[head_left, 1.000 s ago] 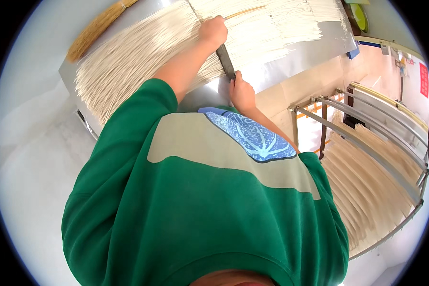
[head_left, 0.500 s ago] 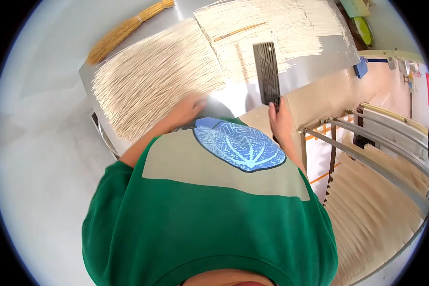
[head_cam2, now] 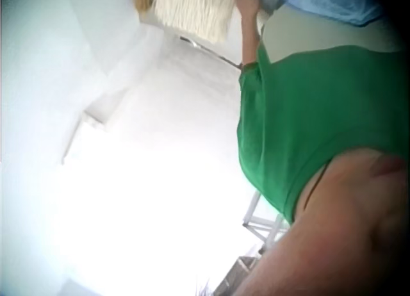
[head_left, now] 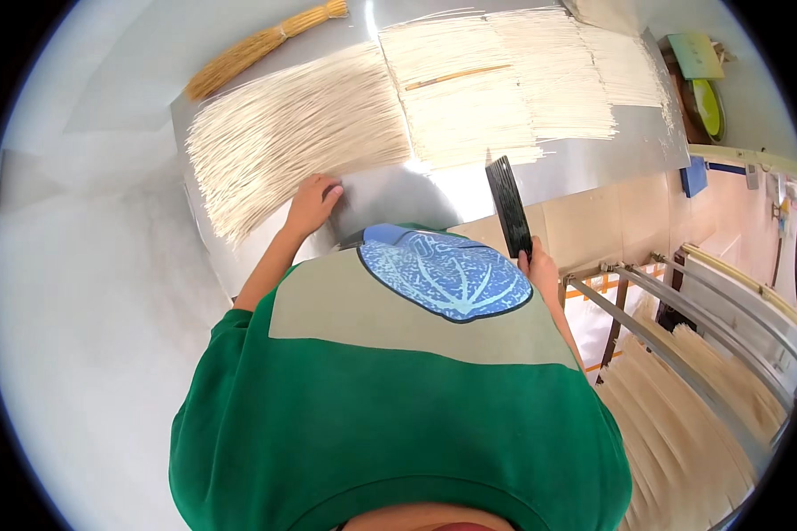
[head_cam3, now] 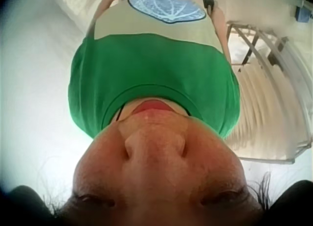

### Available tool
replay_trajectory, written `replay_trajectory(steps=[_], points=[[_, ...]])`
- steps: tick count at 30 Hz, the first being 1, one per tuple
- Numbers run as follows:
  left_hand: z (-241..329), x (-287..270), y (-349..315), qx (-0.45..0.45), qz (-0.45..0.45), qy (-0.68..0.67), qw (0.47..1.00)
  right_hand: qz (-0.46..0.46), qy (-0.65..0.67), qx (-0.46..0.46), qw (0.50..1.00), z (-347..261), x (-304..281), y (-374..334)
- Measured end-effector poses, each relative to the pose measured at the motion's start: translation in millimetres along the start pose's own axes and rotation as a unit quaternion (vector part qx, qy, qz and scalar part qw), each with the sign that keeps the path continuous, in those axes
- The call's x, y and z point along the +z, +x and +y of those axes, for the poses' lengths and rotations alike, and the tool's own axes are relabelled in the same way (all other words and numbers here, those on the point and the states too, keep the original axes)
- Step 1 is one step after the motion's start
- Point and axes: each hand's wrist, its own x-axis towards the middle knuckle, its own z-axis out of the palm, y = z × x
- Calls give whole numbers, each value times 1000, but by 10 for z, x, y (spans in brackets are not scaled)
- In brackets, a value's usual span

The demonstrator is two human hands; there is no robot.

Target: The person gathers a large bunch of long, thin noodles from a drying rack and brings them to a metal table. They then use a rectangular blade to cut the noodles into smaller sections by pressing down on them.

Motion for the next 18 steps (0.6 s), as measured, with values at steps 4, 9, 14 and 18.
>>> replay_trajectory(steps=[4, 9, 14, 18], points=[[-92, -62, 144, -36, 29, -27, 999, 5, 2, -23, 1000, -146, 121, 413], [-7, -131, 169, -67, 26, -1, 997, 22, 7, -33, 999, -277, 186, 667], [256, -127, 723, 3, 33, 59, 998, 30, 45, -46, 997, -183, 290, 577], [697, -33, 1486, 91, 63, 71, 991, 29, 77, -31, 996, -113, 379, 353]])
